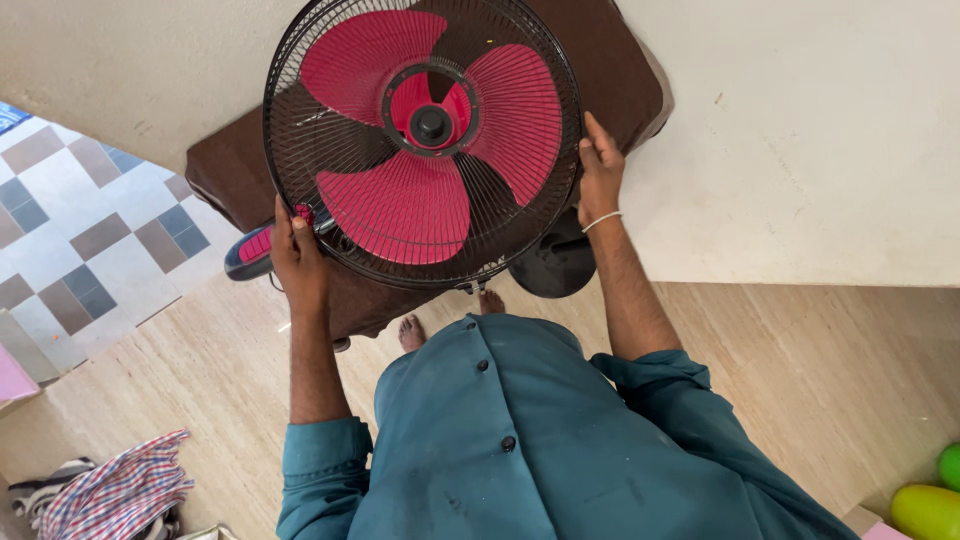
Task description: The person assembles a table fan by attaching the red fan blades to the motor hub, securing them with a cap, and then fitting the front and rear wire cages. The person uses a wrench to tighten the final cage nut.
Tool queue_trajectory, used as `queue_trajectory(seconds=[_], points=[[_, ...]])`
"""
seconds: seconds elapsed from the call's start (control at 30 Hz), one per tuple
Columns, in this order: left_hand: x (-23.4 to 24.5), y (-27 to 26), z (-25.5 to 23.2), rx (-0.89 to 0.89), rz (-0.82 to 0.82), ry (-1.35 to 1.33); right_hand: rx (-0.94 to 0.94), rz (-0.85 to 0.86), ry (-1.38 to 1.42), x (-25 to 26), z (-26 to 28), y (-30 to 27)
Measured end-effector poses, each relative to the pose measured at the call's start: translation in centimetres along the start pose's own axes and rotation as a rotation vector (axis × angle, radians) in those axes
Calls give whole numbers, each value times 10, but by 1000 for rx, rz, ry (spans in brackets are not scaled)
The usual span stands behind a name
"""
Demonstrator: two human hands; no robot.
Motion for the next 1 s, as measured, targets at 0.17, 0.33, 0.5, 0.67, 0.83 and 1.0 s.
queue_trajectory(seconds=[0.17,0.33,0.5,0.67,0.83,1.0], points=[[4,-4,-27,-230,-32,117,15,-30,-107,4,9,4],[8,1,-21,-191,-76,198,-35,-62,-46,1,10,6],[10,3,-12,-232,-118,195,21,-69,-125,-4,16,13],[8,10,3,-229,-112,82,43,-59,-129,-6,19,19],[5,22,18,-152,-117,41,27,-48,-157,-11,25,21],[4,40,26,-117,-143,-35,24,-8,-122,-14,29,24]])
Point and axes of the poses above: each hand's wrist, its own y-axis towards the middle knuckle, its own x-axis out of the back of the hand, z = x × y, the point moved 10 cm from there along y, towards the middle knuckle
